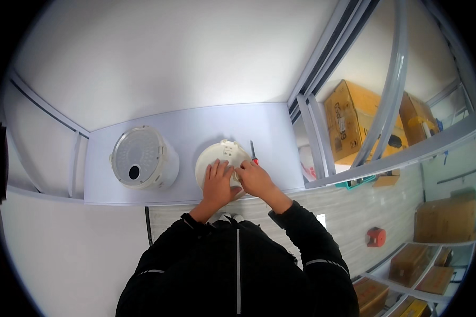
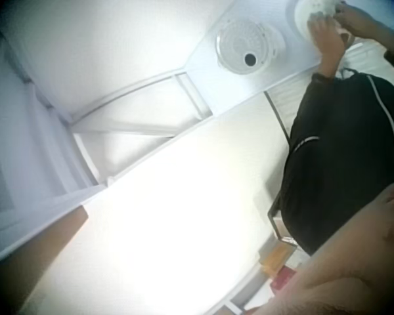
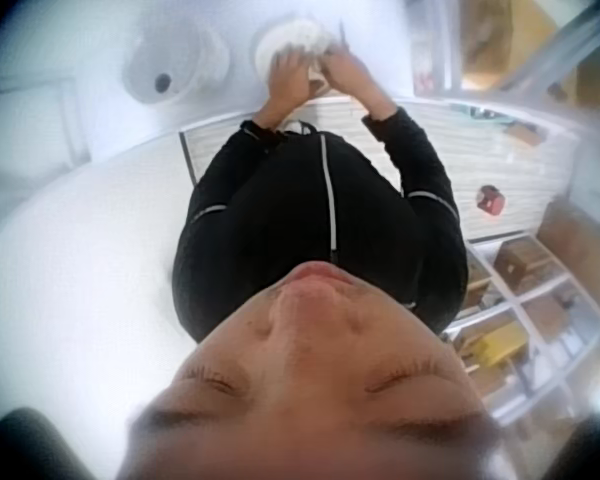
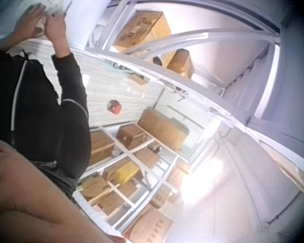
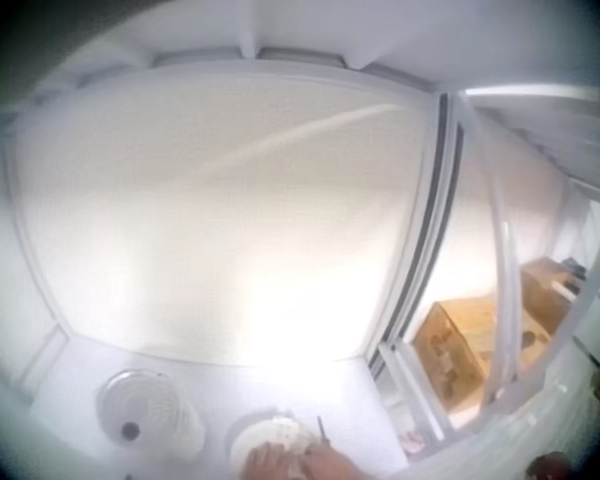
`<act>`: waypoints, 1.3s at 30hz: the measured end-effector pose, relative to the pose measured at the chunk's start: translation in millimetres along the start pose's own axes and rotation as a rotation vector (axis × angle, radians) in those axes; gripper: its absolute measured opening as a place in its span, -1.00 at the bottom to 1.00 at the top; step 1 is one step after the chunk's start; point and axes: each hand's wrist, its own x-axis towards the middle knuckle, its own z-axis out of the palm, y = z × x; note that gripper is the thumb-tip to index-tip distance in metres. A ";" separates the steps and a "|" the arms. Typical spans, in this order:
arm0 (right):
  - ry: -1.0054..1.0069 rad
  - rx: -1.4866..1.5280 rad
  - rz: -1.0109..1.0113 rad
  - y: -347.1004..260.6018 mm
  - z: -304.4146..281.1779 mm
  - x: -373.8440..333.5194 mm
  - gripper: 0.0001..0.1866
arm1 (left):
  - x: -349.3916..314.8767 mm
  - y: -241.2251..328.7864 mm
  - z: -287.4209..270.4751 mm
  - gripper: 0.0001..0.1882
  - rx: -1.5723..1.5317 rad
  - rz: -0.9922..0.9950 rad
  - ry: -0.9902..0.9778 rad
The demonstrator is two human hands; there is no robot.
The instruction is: The person uses a screwdriver to remove screws from a white circular plastic lid, then places a small white plastic piece into the lid. They lift the lid to inspect the interior of a white bucket-like container, then reattach the lid and tighten the screws.
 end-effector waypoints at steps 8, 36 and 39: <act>0.006 0.010 0.032 -4.9 1.1 -2.3 -0.65 | 0.3 1.1 -0.9 -0.16 -0.001 -0.009 -0.005; -0.017 -0.031 -0.050 -1.4 -0.4 0.7 -0.52 | 0.0 -2.4 1.8 -0.15 -0.028 -0.026 0.013; -0.018 -0.025 -0.067 2.4 1.7 1.1 -0.51 | 0.5 -1.9 0.8 -0.15 -0.025 -0.019 0.005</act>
